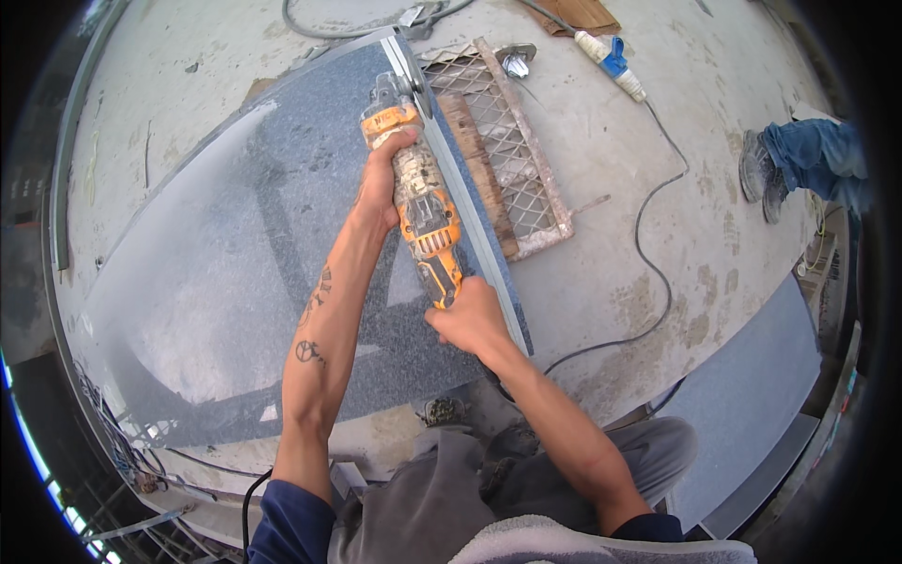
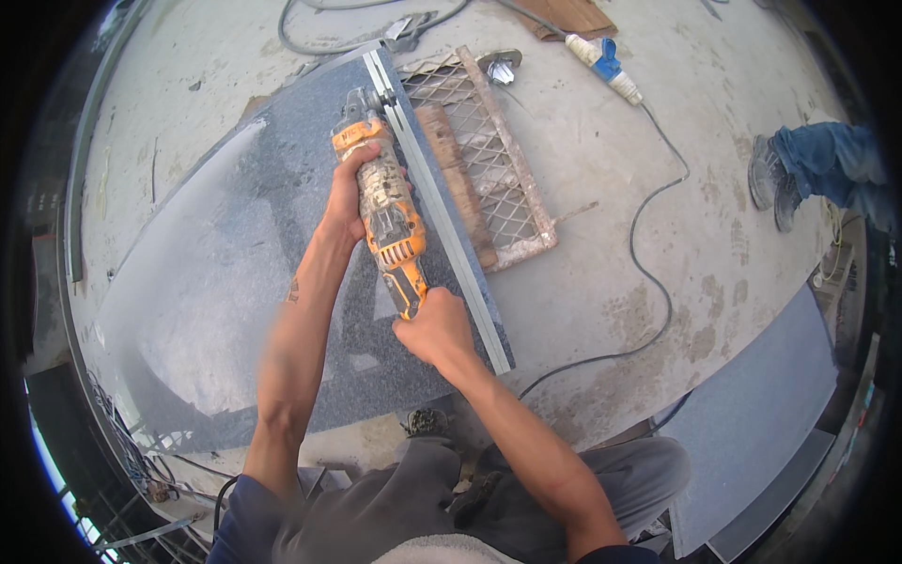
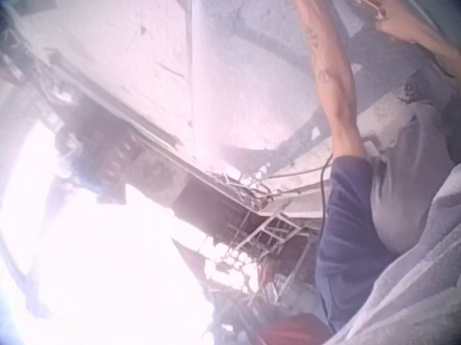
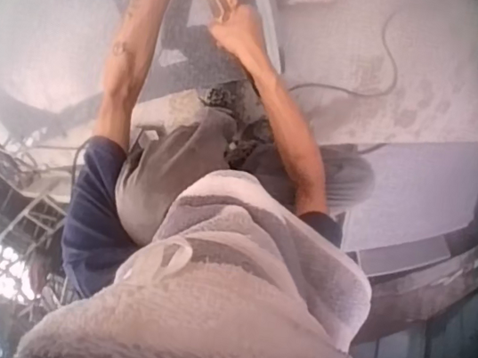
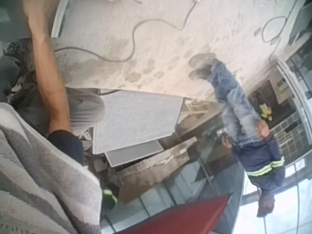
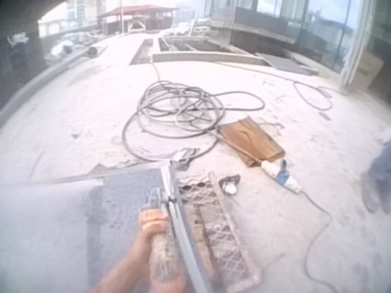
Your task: The person uses an angle grinder to cut a large metal sheet along a straight line. After completing the cut, the person sets the tool down and moves the cut piece aside.
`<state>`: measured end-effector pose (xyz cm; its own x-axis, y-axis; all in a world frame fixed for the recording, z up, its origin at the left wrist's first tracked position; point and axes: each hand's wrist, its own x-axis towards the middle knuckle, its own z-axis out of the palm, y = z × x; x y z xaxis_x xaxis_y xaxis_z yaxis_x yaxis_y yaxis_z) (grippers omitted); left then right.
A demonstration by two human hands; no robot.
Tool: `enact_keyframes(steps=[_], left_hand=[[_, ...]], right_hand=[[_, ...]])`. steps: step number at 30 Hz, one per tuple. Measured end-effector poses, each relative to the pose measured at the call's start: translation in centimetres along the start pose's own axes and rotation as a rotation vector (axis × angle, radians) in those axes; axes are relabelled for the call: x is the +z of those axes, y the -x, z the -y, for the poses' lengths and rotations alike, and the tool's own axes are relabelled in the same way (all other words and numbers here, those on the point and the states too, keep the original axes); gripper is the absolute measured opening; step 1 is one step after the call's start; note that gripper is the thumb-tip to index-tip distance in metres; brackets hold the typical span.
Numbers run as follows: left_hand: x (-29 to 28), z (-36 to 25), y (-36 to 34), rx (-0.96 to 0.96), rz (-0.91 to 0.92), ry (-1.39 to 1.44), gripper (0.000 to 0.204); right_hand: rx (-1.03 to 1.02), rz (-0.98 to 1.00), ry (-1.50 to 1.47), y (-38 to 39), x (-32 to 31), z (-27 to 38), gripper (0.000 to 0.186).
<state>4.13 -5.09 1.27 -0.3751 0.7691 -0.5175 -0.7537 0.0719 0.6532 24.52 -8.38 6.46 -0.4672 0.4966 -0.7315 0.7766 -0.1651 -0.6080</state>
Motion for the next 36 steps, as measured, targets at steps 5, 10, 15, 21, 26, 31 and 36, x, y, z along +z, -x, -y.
enact_keyframes(steps=[5, 10, 15, 21, 26, 31, 36], left_hand=[[-0.1, 0.1, -0.3, 0.008, -0.002, -0.002, 0.047], [-0.2, 0.5, -0.8, -0.010, -0.010, 0.005, 0.047], [-0.3, 0.7, -1.0, -0.014, -0.009, 0.003, 0.047], [-0.3, 0.7, -1.1, -0.002, 0.002, 0.012, 0.046], [-0.3, 0.9, -1.3, -0.009, -0.012, 0.017, 0.046], [-0.5, 1.1, -1.7, -0.011, -0.004, 0.024, 0.045], [-0.1, 1.1, -1.9, -0.014, -0.029, 0.023, 0.046]], right_hand=[[0.020, 0.006, -0.031, -0.1, -0.1, 0.1, 0.018], [0.019, 0.008, -0.025, -0.1, -0.5, 0.2, 0.017], [0.023, 0.026, -0.036, -0.3, -0.7, 0.3, 0.015], [0.025, 0.013, -0.011, -0.4, -0.7, 0.3, 0.014], [0.036, 0.010, -0.038, -0.7, -0.7, 0.0, 0.015], [0.018, 0.013, -0.022, -1.2, -0.9, -0.3, 0.016], [0.036, 0.031, -0.025, -1.3, -1.4, -0.1, 0.016]])
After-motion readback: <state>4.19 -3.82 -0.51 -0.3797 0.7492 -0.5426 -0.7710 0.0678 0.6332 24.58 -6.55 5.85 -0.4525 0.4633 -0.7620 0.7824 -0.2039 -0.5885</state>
